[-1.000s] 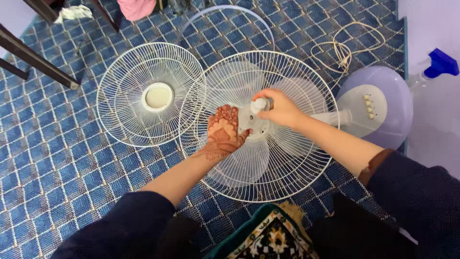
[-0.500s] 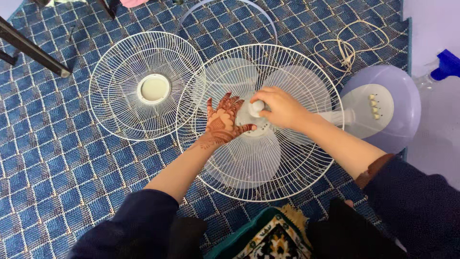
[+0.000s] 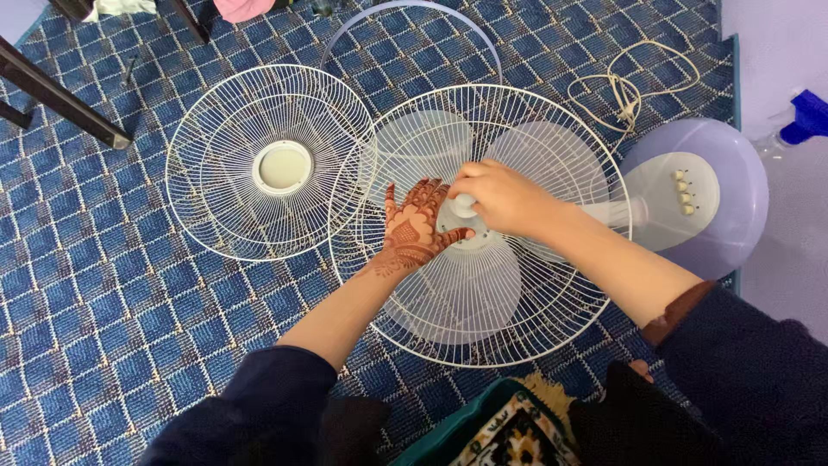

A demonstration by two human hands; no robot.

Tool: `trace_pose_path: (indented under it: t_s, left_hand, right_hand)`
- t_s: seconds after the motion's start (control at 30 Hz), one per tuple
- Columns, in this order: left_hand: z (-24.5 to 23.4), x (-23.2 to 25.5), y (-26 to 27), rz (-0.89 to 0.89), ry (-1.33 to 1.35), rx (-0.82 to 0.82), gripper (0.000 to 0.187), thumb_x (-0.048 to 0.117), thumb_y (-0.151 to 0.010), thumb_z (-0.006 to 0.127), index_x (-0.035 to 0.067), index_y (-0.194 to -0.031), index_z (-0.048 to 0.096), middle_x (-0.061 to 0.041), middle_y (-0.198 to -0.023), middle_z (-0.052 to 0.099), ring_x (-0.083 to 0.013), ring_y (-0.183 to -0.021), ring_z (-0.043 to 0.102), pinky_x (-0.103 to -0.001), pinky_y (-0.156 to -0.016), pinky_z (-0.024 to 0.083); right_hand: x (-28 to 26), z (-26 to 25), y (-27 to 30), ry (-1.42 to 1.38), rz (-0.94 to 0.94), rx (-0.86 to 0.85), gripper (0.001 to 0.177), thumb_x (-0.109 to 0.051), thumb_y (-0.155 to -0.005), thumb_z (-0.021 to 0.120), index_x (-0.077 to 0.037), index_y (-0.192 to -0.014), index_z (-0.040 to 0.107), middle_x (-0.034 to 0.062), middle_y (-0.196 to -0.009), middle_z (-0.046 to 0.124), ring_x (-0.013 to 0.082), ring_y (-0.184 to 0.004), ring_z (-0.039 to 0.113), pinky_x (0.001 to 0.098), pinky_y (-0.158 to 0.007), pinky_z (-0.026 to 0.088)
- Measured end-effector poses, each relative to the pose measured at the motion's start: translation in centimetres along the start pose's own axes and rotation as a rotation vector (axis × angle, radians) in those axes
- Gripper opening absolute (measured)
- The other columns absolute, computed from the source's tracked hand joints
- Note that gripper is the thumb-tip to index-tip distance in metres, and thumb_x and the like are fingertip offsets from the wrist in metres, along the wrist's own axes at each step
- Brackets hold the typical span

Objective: The person reassembles a standing electric fan by attaching the front grille and securing it with a central cap. They then use a cloth to wipe the fan's grille and base.

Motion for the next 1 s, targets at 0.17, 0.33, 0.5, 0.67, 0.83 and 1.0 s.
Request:
trace_pose_path:
  t_s: [0.17, 0.33, 0.5, 0.67, 0.83, 1.0]
  left_hand:
    - [-0.2, -0.1, 0.1, -0.023, 0.025, -0.030, 0.105, 0.087, -0.076, 0.051, 0.016, -0.152, 0.040, -0.008, -0.159, 0.039, -0.0250, -0.152, 0.025, -0.063, -0.121, -0.006]
    - [-0.3, 0.1, 0.2, -0.006, 0.007, 0.009, 0.105, 0.087, -0.078, 0.052, 0.015, -0.153, 0.040, -0.008, -0.158, 0.041, -0.0252, -0.151, 0.027, -0.063, -0.122, -0.005]
    - [-0.1, -0.1, 0.0, -0.011, 0.005, 0.009, 0.102, 0.085, -0.077, 0.054, 0.017, -0.151, 0.042, -0.007, -0.157, 0.042, -0.0252, -0.151, 0.028, -0.065, -0.121, -0.004]
    - [0.0, -0.2, -0.2, -0.022, -0.038, -0.003, 0.100, 0.085, -0.078, 0.057, 0.014, -0.148, 0.045, -0.008, -0.157, 0.043, -0.0251, -0.151, 0.029, -0.065, -0.121, -0.003]
    - [-0.4, -0.2, -0.2, -0.004, 0.009, 0.062, 0.101, 0.083, -0.077, 0.058, 0.014, -0.149, 0.045, -0.008, -0.156, 0.044, -0.0248, -0.149, 0.031, -0.066, -0.121, -0.002]
    - [-0.4, 0.0, -0.2, -0.010, -0.003, 0.035, 0.103, 0.085, -0.077, 0.056, 0.014, -0.150, 0.043, -0.008, -0.156, 0.043, -0.0254, -0.150, 0.030, -0.066, -0.121, -0.003]
  right_hand:
    - [-0.3, -0.2, 0.8, -0.015, -0.032, -0.004, 0.033, 0.002, -0.081, 0.065, -0.009, -0.111, 0.072, 0.0040, -0.115, 0.066, 0.0286, -0.110, 0.059, 0.0410, -0.096, 0.050]
    - [-0.4, 0.8, 0.9, 0.035, -0.067, 0.014, 0.033, 0.004, -0.084, 0.063, -0.009, -0.113, 0.073, 0.0019, -0.117, 0.068, 0.0270, -0.108, 0.059, 0.0399, -0.097, 0.050]
    - [0.1, 1.6, -0.1, 0.038, -0.087, -0.035, 0.041, -0.020, -0.065, 0.081, -0.009, -0.104, 0.075, 0.0025, -0.111, 0.069, 0.0280, -0.107, 0.060, 0.0407, -0.094, 0.052]
    - [-0.1, 0.0, 0.6, -0.236, -0.080, 0.123, 0.023, -0.001, -0.077, 0.059, -0.008, -0.094, 0.072, 0.0068, -0.121, 0.068, 0.0263, -0.102, 0.069, 0.0413, -0.079, 0.057]
    - [0.2, -1.1, 1.8, 0.083, 0.100, 0.253, 0.038, -0.031, -0.083, 0.078, -0.006, -0.108, 0.066, 0.0120, -0.099, 0.063, 0.0335, -0.093, 0.066, 0.0462, -0.077, 0.054]
    - [0.9, -0.4, 1.1, 0.029, 0.080, 0.074, 0.033, -0.024, -0.084, 0.071, -0.009, -0.114, 0.067, 0.0096, -0.104, 0.063, 0.0301, -0.093, 0.067, 0.0450, -0.078, 0.055]
Point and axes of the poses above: each hand's wrist, its own y-axis away from the middle knuckle, its own z-axis out of the palm, x = y × z, the point moved 7 cm from there along -y, towards the middle knuckle
